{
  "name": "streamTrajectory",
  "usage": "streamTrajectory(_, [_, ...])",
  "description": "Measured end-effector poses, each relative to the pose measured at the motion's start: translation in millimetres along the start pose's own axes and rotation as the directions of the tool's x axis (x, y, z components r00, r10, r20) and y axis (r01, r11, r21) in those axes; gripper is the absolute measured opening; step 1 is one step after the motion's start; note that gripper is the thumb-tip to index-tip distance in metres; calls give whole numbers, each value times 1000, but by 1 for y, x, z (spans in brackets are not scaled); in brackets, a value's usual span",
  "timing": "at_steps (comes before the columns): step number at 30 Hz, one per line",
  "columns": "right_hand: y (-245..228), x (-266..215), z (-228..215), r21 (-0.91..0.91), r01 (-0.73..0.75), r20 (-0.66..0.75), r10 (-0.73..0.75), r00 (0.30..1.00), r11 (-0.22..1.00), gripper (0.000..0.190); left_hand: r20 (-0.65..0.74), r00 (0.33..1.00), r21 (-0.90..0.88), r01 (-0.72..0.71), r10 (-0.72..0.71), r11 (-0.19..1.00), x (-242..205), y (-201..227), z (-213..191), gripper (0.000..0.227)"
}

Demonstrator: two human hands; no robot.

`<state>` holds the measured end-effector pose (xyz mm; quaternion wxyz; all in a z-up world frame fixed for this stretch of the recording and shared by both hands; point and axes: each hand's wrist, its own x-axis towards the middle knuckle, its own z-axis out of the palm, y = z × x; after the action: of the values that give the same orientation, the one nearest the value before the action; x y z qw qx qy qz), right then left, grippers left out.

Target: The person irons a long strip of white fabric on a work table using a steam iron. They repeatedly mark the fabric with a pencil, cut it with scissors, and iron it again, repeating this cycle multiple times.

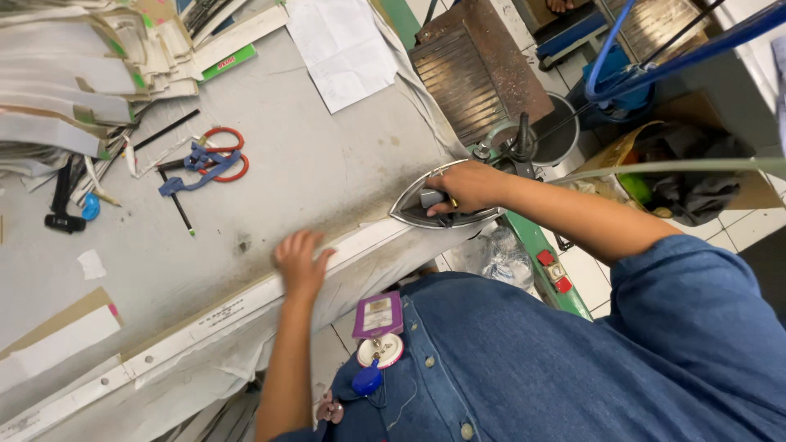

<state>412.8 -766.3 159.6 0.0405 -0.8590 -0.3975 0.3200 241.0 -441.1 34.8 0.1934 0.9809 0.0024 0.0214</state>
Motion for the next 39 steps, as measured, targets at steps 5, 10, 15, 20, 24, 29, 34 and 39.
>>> streamTrajectory(5, [-7, 6, -1, 82, -16, -18, 17, 1000, 996, 59, 206, 934, -38, -291, 292, 956, 41, 66, 44, 42])
streamTrajectory(10, [-54, 35, -7, 96, 77, -2, -78, 997, 992, 56, 180, 928, 37, -339, 327, 940, 10, 5, 32, 35])
streamTrajectory(15, [-82, 59, 8, 9, 182, -3, -182, 983, 983, 55, 200, 950, 14, -246, 239, 969, -42, -76, -1, 28])
streamTrajectory(20, [-92, 49, -4, 47, 150, 40, -152, 988, 988, 60, 74, 993, 99, 87, -94, 991, -56, -72, -45, 44])
streamTrajectory(24, [-96, 45, -5, 57, 106, 34, -108, 994, 993, 59, 235, 961, -13, -147, 145, 989, -19, -13, -5, 53])
streamTrajectory(29, [-122, 78, -8, 56, 103, 13, -103, 995, 993, 51, 276, 953, -4, -126, 122, 992, -30, -57, 0, 31])
streamTrajectory(34, [-159, 98, 9, 33, 198, 26, -199, 980, 980, 50, 177, 982, 3, -68, 66, 998, -81, -123, -44, 32])
streamTrajectory(39, [-161, 95, 7, 12, 214, 15, -214, 977, 977, 51, -54, 892, 348, 439, -449, 828, -142, -174, -90, 32])
